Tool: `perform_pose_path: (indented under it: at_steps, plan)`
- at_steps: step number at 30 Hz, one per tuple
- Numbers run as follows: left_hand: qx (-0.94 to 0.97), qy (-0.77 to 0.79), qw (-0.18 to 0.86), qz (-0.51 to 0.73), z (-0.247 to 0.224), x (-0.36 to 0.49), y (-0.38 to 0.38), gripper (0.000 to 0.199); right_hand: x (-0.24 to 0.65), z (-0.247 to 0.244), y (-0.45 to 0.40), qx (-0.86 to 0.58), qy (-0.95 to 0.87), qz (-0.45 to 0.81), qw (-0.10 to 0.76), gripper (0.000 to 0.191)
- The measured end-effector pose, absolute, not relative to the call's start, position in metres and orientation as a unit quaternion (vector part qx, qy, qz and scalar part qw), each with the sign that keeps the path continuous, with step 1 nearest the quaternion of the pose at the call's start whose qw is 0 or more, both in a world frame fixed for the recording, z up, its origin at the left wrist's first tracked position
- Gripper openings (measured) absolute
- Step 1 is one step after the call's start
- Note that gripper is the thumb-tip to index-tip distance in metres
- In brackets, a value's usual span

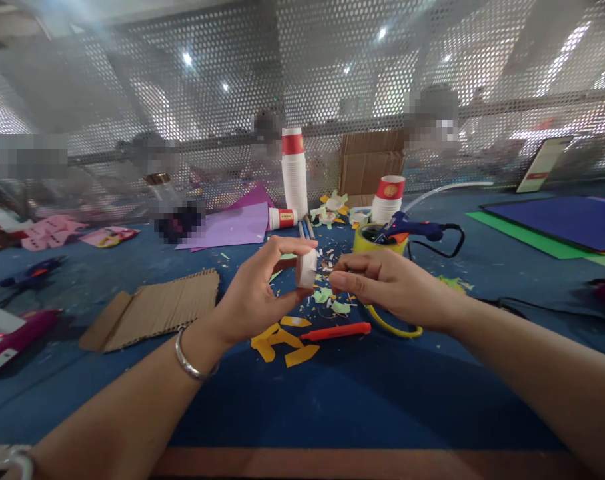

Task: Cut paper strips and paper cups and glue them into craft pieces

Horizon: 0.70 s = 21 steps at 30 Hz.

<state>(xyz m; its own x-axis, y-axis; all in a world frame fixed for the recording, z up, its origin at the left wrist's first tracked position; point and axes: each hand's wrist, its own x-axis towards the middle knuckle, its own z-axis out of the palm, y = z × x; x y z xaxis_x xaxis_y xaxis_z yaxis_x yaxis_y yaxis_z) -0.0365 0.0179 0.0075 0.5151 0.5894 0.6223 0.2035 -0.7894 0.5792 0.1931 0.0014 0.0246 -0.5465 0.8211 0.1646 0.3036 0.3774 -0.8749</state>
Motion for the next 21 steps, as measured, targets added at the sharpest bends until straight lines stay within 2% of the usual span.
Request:
perform_pose_path:
  at_steps: [9, 21]
  plan:
    - [0.878, 0.232, 0.117, 0.403, 0.01, -0.043, 0.021, 0.046, 0.194, 0.026, 0.001, -0.37, -0.788, 0.397, 0.291, 0.038]
    - [0.924, 0.187, -0.069, 0.328, 0.03, -0.047, 0.013, 0.044, 0.195, 0.024, 0.002, -0.372, -0.816, 0.355, 0.263, 0.049]
